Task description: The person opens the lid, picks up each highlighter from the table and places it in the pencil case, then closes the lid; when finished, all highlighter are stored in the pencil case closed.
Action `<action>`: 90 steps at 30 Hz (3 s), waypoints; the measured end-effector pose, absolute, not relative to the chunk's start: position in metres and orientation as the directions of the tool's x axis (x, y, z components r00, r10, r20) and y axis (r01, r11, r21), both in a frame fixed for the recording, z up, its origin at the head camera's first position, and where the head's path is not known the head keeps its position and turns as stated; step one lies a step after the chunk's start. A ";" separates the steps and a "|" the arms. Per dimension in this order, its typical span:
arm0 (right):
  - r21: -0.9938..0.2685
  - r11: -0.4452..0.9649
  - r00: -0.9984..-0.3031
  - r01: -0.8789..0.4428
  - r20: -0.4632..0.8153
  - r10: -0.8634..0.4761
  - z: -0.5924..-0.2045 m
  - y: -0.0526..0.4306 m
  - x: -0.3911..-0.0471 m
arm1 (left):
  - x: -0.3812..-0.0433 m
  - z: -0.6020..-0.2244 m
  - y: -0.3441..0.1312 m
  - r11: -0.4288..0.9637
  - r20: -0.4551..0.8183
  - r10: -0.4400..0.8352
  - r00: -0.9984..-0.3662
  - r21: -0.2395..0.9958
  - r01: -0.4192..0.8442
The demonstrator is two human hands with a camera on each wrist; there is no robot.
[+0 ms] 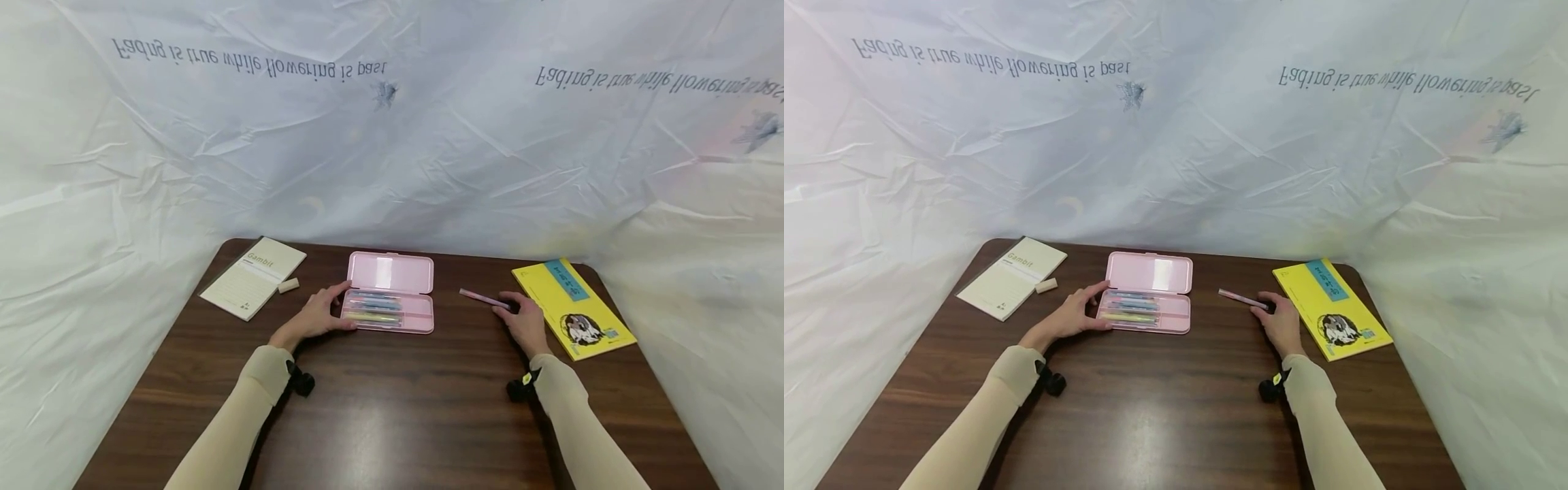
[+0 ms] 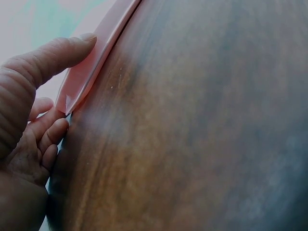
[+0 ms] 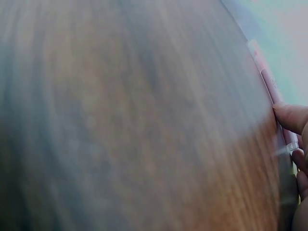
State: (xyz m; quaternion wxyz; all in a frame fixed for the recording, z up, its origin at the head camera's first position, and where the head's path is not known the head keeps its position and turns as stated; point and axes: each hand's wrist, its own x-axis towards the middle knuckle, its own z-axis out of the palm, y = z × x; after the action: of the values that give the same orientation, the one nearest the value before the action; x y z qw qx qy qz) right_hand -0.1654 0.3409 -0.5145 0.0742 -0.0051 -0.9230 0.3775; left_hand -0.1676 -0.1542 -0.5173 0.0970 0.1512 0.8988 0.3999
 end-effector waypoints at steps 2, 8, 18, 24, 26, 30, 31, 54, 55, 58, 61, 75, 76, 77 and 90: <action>-0.702 0.712 -0.989 -0.039 0.128 0.072 -0.514 0.341 -0.165 | -0.168 -0.518 -0.154 0.635 -0.054 0.351 -0.935 0.747 0.195; -0.699 0.715 -0.989 -0.033 0.126 0.078 -0.514 0.340 -0.164 | -0.167 -0.518 -0.154 0.631 -0.059 0.353 -0.934 0.752 0.191; -0.696 0.718 -0.991 -0.014 0.104 0.081 -0.515 0.342 -0.165 | -0.167 -0.516 -0.154 0.625 -0.051 0.356 -0.933 0.755 0.198; -0.707 0.707 -0.992 -0.023 0.105 0.074 -0.514 0.340 -0.164 | -0.166 -0.517 -0.156 0.618 -0.054 0.356 -0.933 0.762 0.191; -0.718 0.695 -0.991 -0.025 0.110 0.078 -0.514 0.339 -0.164 | -0.166 -0.518 -0.156 0.623 -0.057 0.356 -0.933 0.758 0.191; -0.742 0.670 -0.987 -0.014 0.118 0.111 -0.514 0.335 -0.163 | -0.167 -0.519 -0.157 0.637 -0.061 0.356 -0.933 0.746 0.195; -0.748 0.663 -0.985 -0.010 0.120 0.120 -0.513 0.332 -0.163 | -0.167 -0.518 -0.157 0.638 -0.059 0.356 -0.932 0.745 0.197; -0.740 0.617 -0.963 -0.270 0.217 -0.162 -0.482 0.188 -0.184 | -0.166 -0.515 -0.157 0.634 -0.057 0.352 -0.934 0.749 0.194; -0.735 0.619 -0.961 -0.277 0.207 -0.184 -0.483 0.182 -0.184 | -0.166 -0.515 -0.156 0.633 -0.058 0.350 -0.935 0.751 0.191; -0.746 0.600 -0.955 -0.289 0.181 -0.236 -0.488 0.164 -0.181 | -0.164 -0.516 -0.154 0.630 -0.065 0.342 -0.937 0.756 0.178; -0.745 0.592 -0.946 -0.308 0.170 -0.277 -0.492 0.150 -0.177 | -0.163 -0.517 -0.152 0.629 -0.068 0.339 -0.938 0.758 0.172; -0.668 0.650 -0.920 -0.362 0.143 -0.366 -0.496 0.125 -0.172 | -0.163 -0.513 -0.155 0.638 -0.072 0.347 -0.935 0.748 0.179; -0.668 0.650 -0.919 -0.362 0.141 -0.367 -0.496 0.124 -0.172 | -0.163 -0.513 -0.155 0.640 -0.069 0.348 -0.935 0.746 0.183; -0.669 0.648 -0.918 -0.365 0.143 -0.370 -0.495 0.123 -0.172 | -0.163 -0.513 -0.156 0.641 -0.067 0.348 -0.935 0.745 0.185; -0.780 0.543 -0.946 -0.310 0.308 -0.096 -0.488 0.137 -0.201 | -0.164 -0.517 -0.156 0.613 -0.035 0.349 -0.937 0.765 0.199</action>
State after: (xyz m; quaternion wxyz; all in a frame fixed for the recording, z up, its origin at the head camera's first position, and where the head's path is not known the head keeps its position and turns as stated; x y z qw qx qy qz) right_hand -0.2013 0.1373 -0.4885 0.1150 0.1165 -0.8709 0.4634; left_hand -0.1642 -0.1559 -0.5169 0.0905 0.1534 0.8934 0.4125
